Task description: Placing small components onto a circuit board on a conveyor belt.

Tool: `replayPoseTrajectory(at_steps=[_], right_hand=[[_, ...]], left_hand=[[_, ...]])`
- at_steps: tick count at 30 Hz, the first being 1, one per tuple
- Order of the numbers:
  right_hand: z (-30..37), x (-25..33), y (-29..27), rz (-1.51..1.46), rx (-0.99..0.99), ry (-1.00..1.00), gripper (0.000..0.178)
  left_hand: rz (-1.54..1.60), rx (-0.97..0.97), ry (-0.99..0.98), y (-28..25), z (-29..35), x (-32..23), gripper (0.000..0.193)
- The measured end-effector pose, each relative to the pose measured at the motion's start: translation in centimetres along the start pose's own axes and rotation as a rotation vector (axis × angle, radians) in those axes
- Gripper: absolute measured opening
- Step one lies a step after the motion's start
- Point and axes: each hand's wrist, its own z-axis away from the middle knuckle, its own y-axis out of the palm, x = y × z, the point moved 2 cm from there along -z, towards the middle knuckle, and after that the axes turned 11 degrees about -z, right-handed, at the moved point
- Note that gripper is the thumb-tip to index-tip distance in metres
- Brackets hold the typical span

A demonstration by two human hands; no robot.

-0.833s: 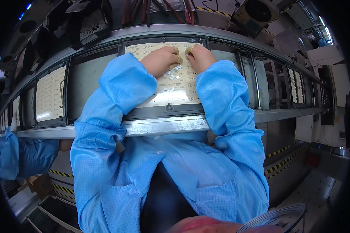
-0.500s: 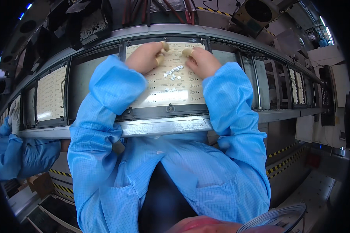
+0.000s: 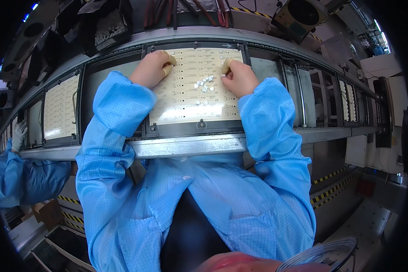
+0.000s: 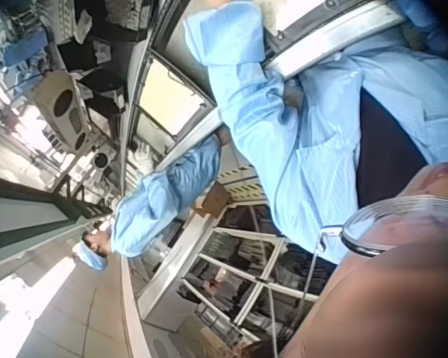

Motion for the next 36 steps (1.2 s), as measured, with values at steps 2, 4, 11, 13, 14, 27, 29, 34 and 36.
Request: replayPoseTrajectory(at_steps=[2, 4, 11, 13, 14, 27, 29, 34, 36], right_hand=[[0.1, -0.4, 0.1, -0.016, -0.025, 0.030, 0.020], [0.2, -1.1, 0.1, -0.033, -0.052, 0.062, 0.020], [0.8, -0.9, -0.8, -0.037, -0.076, -0.039, 0.017], [0.8, -1.2, -0.9, -0.055, -0.090, -0.002, 0.017], [0.7, -1.5, -0.8, -0.063, -0.102, -0.001, 0.018], [-0.9, -1.6, 0.2, 0.095, -0.117, -0.032, 0.016], [-1.0, -1.7, 0.2, 0.132, -0.106, -0.043, 0.016], [-1.1, -0.6, 0.4, 0.229, -0.065, -0.037, 0.017], [-1.1, -0.2, 0.4, 0.300, -0.027, -0.025, 0.017]], left_hand=[[-0.037, 0.006, -0.032, 0.2, 0.0, -0.1, 0.016], [-0.071, -0.031, -0.010, 0.4, -0.2, 0.0, 0.018], [-0.162, -0.009, 0.015, 0.4, -0.3, -0.4, 0.018], [-0.197, -0.014, 0.058, 0.4, -0.2, -0.4, 0.016], [-0.198, -0.013, 0.060, 0.5, -0.3, -0.3, 0.016], [-0.173, -0.133, 0.164, 0.6, 1.0, -2.6, 0.018], [-0.057, 0.046, 0.056, 0.7, 1.2, -4.6, 0.025], [-0.005, 0.058, 0.013, 2.3, 1.7, -6.4, 0.026], [-0.001, 0.055, 0.014, 2.7, 1.4, -6.3, 0.024]])
